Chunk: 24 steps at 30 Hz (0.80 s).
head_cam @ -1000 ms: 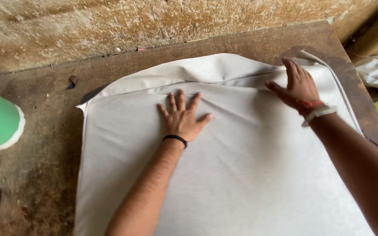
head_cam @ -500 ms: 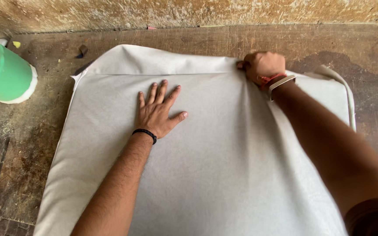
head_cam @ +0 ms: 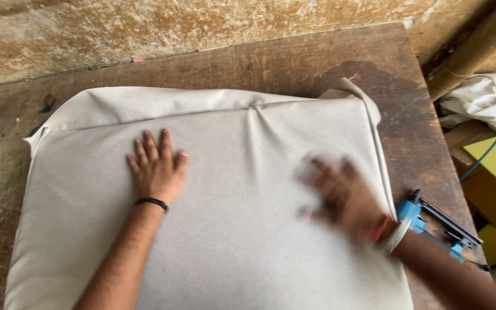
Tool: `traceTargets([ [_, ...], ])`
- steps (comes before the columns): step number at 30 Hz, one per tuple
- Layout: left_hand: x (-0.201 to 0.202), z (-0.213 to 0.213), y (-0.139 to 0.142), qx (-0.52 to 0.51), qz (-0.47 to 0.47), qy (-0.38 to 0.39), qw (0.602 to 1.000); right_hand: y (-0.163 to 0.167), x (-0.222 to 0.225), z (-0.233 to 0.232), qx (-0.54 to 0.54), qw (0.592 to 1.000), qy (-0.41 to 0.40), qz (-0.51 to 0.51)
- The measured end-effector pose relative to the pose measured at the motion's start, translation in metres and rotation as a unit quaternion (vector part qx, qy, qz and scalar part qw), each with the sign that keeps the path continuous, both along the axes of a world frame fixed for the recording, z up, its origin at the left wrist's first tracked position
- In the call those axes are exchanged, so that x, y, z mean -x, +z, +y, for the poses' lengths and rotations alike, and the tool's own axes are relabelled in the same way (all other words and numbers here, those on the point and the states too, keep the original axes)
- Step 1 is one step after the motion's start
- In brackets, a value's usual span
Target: The person carries a long yellow foam sheet across the workshop floor and places it on a work table. They spread a grey-and-white fabric cover over the foam, wrap the fabric edges around the foam and a wooden frame with red webbing, and use a pneumatic staple gun to fasten the fabric to the frame, pressing the cover flat as they work.
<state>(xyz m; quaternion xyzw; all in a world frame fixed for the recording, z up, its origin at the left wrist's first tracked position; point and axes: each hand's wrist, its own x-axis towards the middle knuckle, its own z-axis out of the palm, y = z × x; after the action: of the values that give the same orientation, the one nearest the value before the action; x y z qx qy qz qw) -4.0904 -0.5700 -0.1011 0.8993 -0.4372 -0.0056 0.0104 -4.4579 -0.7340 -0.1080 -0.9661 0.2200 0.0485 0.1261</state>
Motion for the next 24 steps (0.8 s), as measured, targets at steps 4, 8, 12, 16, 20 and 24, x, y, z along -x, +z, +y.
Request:
traceTargets([
  [4, 0.145, -0.046, 0.004, -0.066, 0.076, -0.251, 0.963, -0.029, 0.001, -0.123, -0.047, 0.99, -0.136, 0.003],
  [8, 0.228, -0.122, 0.009, -0.109, 0.095, -0.351, 0.925, -0.057, -0.001, -0.161, -0.197, 0.944, -0.183, -0.192],
  [12, 0.235, -0.195, 0.011, -0.108, 0.084, -0.312, 0.94, -0.079, 0.006, -0.206, -0.394, 0.806, -0.328, -0.294],
  [16, 0.233, -0.238, 0.004, -0.105, 0.083, -0.274, 0.952, -0.116, -0.001, -0.24, -0.48, 0.755, -0.37, -0.251],
  [20, 0.233, -0.259, -0.008, -0.12, 0.101, -0.243, 0.957, -0.142, -0.02, -0.247, -0.374, 0.761, -0.436, -0.3],
  [24, 0.233, -0.261, -0.02, -0.072, 0.078, -0.242, 0.964, -0.141, -0.031, -0.251, -0.118, 0.794, -0.474, -0.361],
])
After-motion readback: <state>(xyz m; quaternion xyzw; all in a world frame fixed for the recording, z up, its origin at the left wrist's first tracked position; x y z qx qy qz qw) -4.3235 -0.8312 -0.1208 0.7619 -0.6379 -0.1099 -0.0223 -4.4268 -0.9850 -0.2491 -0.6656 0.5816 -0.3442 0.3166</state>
